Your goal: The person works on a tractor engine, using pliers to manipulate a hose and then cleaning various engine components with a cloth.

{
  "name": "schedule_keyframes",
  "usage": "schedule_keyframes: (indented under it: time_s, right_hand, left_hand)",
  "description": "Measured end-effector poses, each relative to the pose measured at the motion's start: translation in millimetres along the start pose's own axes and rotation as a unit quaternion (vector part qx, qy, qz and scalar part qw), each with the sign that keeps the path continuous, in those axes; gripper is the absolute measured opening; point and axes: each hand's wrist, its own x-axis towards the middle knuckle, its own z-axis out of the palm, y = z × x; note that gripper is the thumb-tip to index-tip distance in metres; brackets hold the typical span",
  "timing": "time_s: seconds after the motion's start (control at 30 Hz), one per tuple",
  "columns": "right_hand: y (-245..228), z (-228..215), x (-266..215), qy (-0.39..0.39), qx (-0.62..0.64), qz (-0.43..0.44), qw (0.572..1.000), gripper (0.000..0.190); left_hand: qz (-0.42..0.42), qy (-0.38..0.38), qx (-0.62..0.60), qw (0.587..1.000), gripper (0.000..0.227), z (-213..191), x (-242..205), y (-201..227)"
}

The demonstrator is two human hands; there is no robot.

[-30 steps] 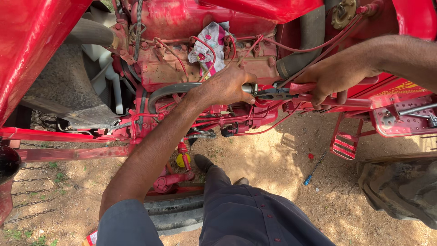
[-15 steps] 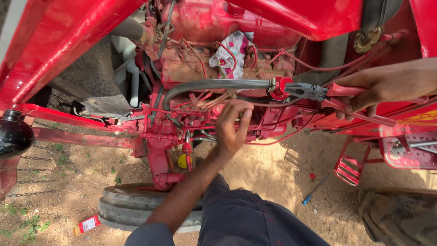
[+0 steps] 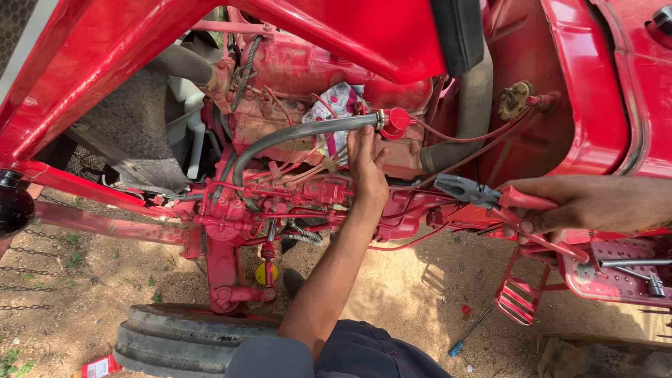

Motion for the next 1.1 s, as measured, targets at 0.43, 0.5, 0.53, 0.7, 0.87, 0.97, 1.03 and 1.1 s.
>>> schedule_keyframes:
  time_s: [0.43, 0.5, 0.53, 0.7, 0.87, 0.97, 1.03, 1.1]
  right_hand:
    - [-44.9, 52.2, 24.1, -0.077, 0.029, -0.109, 0.991, 0.037]
    - [-55.0, 48.9, 36.3, -0.077, 0.043, -0.053, 0.995, 0.044]
    - [-58.9, 44.4, 43.2, -0.085, 0.036, -0.052, 0.994, 0.044]
    - [-72.9, 20.3, 94.4, -0.197, -0.005, -0.016, 0.98, 0.047]
    - [-98.4, -8.4, 134.4, -0.236, -0.112, 0.073, 0.962, 0.048]
    - [-108.2, -20.3, 155.1, -0.263, -0.127, 0.131, 0.947, 0.056]
    - [-113.4, -28.8, 167.2, -0.295, -0.125, 0.155, 0.935, 0.063]
    - [-120.5, -35.1, 180.5, -0.319, -0.172, 0.166, 0.917, 0.071]
  left_hand:
    - [0.109, -0.185, -0.18, 0.96, 0.039, -55.6, -89.7, 12.6]
    - [0.127, -0.149, -0.076, 0.978, 0.04, -67.0, -93.2, 10.5]
    - [0.136, -0.119, 0.031, 0.983, 0.041, -74.3, -94.0, 9.3]
    - [0.113, -0.114, 0.214, 0.963, 0.047, -108.8, -99.6, 4.5]
    - [0.123, -0.117, 0.349, 0.922, 0.057, -116.9, -103.5, 11.7]
    - [0.091, -0.123, 0.415, 0.897, 0.064, -115.0, -101.8, 19.8]
    - [0.054, -0.122, 0.449, 0.883, 0.069, -112.0, -102.8, 18.9]
    - [0.058, -0.112, 0.45, 0.884, 0.07, -111.9, -105.3, 15.8]
